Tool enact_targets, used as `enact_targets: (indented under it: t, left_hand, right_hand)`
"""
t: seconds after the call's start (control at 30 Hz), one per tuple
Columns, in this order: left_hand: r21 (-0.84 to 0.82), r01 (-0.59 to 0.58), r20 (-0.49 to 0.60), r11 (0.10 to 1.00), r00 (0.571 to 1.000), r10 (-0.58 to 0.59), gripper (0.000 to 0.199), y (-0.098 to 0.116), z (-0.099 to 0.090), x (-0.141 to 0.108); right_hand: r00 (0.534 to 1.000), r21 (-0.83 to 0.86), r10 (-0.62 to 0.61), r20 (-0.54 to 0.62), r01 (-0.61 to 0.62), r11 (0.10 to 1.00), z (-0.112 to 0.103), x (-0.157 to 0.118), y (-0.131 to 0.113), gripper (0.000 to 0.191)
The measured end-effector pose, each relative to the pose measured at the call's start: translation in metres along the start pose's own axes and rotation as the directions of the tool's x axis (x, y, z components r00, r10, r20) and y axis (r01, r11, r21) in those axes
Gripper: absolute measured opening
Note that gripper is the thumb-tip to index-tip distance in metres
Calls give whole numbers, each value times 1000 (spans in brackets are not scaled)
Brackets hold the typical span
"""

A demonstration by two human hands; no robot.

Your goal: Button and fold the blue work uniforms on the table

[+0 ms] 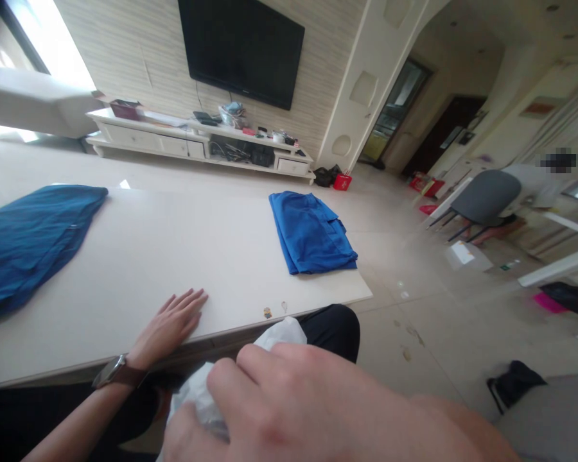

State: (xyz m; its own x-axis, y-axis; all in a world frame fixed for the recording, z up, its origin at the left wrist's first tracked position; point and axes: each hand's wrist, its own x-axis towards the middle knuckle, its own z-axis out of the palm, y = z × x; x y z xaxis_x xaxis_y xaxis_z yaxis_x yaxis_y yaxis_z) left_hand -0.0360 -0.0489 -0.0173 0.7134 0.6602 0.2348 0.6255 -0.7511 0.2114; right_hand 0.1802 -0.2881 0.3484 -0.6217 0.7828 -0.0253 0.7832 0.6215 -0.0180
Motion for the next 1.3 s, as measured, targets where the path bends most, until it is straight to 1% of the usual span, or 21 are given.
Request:
enact_targets:
  t: [0.13,0.23,0.47,0.6,1.0,1.3]
  left_hand:
    - [7,10,9,1000,1000,-10,52,2,-3,0]
    - [19,-1,9,1000,1000,1,52,2,-3,0]
    - [-7,-7,-2,1000,1000,7,52,0,0,0]
    - [-25,3,0,1000,1000,-3,52,2,-1,0]
    - [-22,1,-5,1000,1000,-1,52,1,1,-1]
    - [-15,-1,-7,1000,1000,1,52,0,1,0]
  right_hand:
    - [999,23,-51,3,51,998,1,4,1,9]
    - [998,53,-68,-1,68,996,3,4,2,7]
    - [997,87,-60,40,57,995,5,4,-1,7]
    - [998,83,-52,45,48,995,5,6,-1,6]
    - [996,81,-75,53,71,994,6,11,1,4]
    - [996,98,-61,71,53,994,12,6,7,13]
